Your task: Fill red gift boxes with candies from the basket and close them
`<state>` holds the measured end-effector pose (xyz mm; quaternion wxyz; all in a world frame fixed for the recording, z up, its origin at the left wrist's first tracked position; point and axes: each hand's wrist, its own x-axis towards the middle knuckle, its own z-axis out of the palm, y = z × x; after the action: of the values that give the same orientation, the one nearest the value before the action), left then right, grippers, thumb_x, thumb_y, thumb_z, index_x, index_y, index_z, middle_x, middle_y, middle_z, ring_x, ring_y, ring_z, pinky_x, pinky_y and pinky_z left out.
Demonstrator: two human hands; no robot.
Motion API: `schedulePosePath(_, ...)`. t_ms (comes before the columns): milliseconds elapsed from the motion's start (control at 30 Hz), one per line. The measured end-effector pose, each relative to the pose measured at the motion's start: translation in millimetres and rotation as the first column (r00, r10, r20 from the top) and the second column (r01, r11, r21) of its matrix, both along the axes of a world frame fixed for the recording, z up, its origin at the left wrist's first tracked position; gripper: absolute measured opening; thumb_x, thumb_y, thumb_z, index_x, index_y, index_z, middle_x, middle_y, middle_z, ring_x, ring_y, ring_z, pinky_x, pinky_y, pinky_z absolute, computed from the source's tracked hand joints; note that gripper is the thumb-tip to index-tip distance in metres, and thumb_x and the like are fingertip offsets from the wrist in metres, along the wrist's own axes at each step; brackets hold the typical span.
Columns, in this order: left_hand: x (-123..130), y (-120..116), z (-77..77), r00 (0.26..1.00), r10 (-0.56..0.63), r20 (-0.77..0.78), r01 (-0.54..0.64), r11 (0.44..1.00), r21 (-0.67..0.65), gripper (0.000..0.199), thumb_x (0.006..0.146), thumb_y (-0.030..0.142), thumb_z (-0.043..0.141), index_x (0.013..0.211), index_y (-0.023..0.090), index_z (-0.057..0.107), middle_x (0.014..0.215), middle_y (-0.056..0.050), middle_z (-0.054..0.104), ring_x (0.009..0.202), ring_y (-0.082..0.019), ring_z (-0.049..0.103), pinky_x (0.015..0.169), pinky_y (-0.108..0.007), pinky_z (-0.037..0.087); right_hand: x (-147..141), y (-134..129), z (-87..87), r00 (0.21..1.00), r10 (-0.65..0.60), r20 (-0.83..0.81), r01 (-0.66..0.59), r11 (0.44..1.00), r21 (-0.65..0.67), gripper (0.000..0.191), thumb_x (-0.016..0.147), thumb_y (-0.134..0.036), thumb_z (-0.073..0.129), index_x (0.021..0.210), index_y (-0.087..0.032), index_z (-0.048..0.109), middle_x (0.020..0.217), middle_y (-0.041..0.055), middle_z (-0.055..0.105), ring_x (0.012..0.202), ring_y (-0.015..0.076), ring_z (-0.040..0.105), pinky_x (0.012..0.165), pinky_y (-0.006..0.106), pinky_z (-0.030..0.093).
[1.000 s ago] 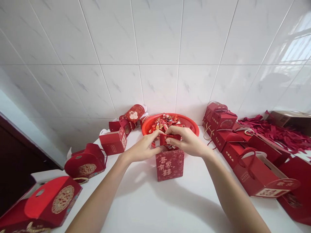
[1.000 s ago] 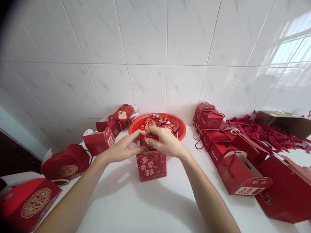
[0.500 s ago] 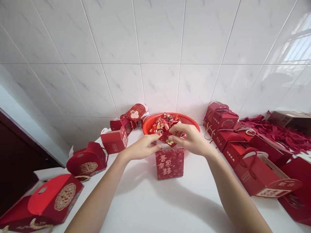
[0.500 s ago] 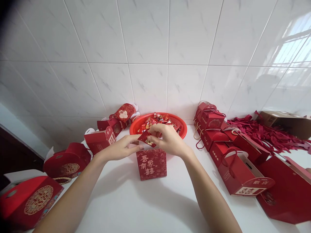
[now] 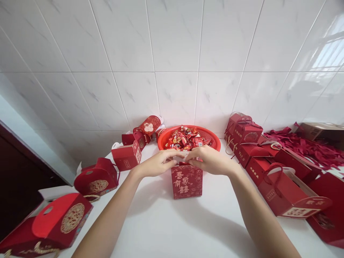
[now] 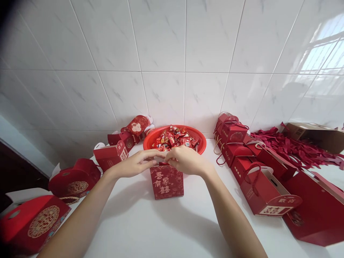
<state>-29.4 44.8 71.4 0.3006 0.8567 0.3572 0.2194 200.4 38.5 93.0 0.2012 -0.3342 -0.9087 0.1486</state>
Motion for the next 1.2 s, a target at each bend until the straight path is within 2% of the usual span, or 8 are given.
schedulePosePath(233,-1.0,-1.6,0.9,0.998,0.042,-0.038,-0.041,0.999,0.009,0.033,0.096,0.035,0.048,0.123,0.025,0.065,0.133,-0.005,0.064,0.117,-0.020,0.062,0.096,-0.031,0.051,10.7,-1.4,7.0,0.980,-0.033,-0.194,0.045,0.997,0.055,0.020,0.091,-0.016,0.054,0.099,-0.020,0.072,0.097,0.0056,0.073,0.085,0.0199,0.065,0.073,0.031,0.047)
schedulePosePath(400,5.8,-3.3,-2.0,0.998,0.045,-0.033,-0.042,0.996,0.076,0.053,0.086,0.029,0.063,0.138,0.026,0.052,0.146,-0.007,0.055,0.119,-0.023,0.061,0.097,-0.034,0.051,27.4,-0.7,13.7,0.954,-0.101,-0.284,0.130,0.988,0.087,0.019,0.092,-0.029,0.061,0.105,-0.021,0.070,0.107,0.0069,0.073,0.087,0.0209,0.067,0.076,0.033,0.050)
schedulePosePath(467,11.7,-2.6,-6.7,0.997,0.075,0.004,-0.075,0.991,0.110,0.052,0.086,0.024,0.060,0.137,0.025,0.052,0.142,-0.008,0.058,0.109,-0.022,0.064,0.090,-0.034,0.053,31.7,0.3,14.4,0.955,-0.117,-0.273,0.145,0.986,0.084,0.019,0.092,-0.029,0.060,0.105,-0.020,0.070,0.105,0.0065,0.073,0.087,0.0201,0.067,0.076,0.032,0.050)
schedulePosePath(567,20.8,-1.7,-14.0,0.997,0.061,0.048,-0.068,0.986,0.155,0.024,0.086,0.018,0.054,0.108,0.020,0.063,0.111,-0.006,0.071,0.093,-0.020,0.066,0.081,-0.031,0.053,34.5,3.1,11.8,0.967,-0.135,-0.215,0.149,0.988,0.049,0.021,0.095,-0.033,0.057,0.104,-0.020,0.069,0.101,0.0060,0.073,0.083,0.0192,0.066,0.073,0.031,0.049)
schedulePosePath(667,26.3,-2.6,-17.2,0.998,0.034,0.055,-0.043,0.982,0.186,0.011,0.084,0.014,0.051,0.083,0.018,0.061,0.085,-0.002,0.068,0.080,-0.017,0.063,0.075,-0.028,0.050,35.2,6.6,3.6,0.982,-0.135,-0.132,0.133,0.991,-0.023,0.026,0.098,-0.038,0.052,0.099,-0.019,0.069,0.090,0.0055,0.071,0.077,0.0183,0.063,0.069,0.030,0.047)
schedulePosePath(833,26.3,-4.7,-15.6,1.000,0.014,0.012,-0.016,0.990,0.138,0.006,0.082,0.021,0.059,0.085,0.019,0.065,0.085,0.001,0.070,0.079,-0.016,0.062,0.074,-0.026,0.048,39.5,10.9,-21.9,0.995,-0.084,-0.053,0.077,0.988,-0.135,0.032,0.098,-0.043,0.049,0.095,-0.018,0.069,0.085,0.0051,0.069,0.073,0.0164,0.058,0.065,0.027,0.043)
schedulePosePath(1067,27.5,-2.5,-17.9,0.999,-0.020,0.024,0.017,0.992,0.124,0.015,0.085,0.020,0.053,0.083,0.019,0.069,0.085,-0.001,0.073,0.079,-0.016,0.064,0.076,-0.026,0.049,44.2,7.2,-64.5,0.920,-0.143,-0.365,0.072,0.977,-0.202,0.046,0.090,-0.062,0.057,0.083,-0.017,0.066,0.087,0.0062,0.066,0.078,0.0174,0.060,0.069,0.028,0.049)
schedulePosePath(1200,28.2,-7.0,-14.3,0.994,-0.107,0.030,0.103,0.989,0.106,0.014,0.084,0.019,0.056,0.085,0.019,0.070,0.091,-0.002,0.074,0.086,-0.016,0.067,0.082,-0.027,0.051,45.7,-25.2,-65.9,0.863,-0.233,-0.448,0.170,0.970,-0.176,0.040,0.092,-0.055,0.057,0.085,-0.017,0.068,0.086,0.0060,0.070,0.078,0.0182,0.063,0.071,0.029,0.050)
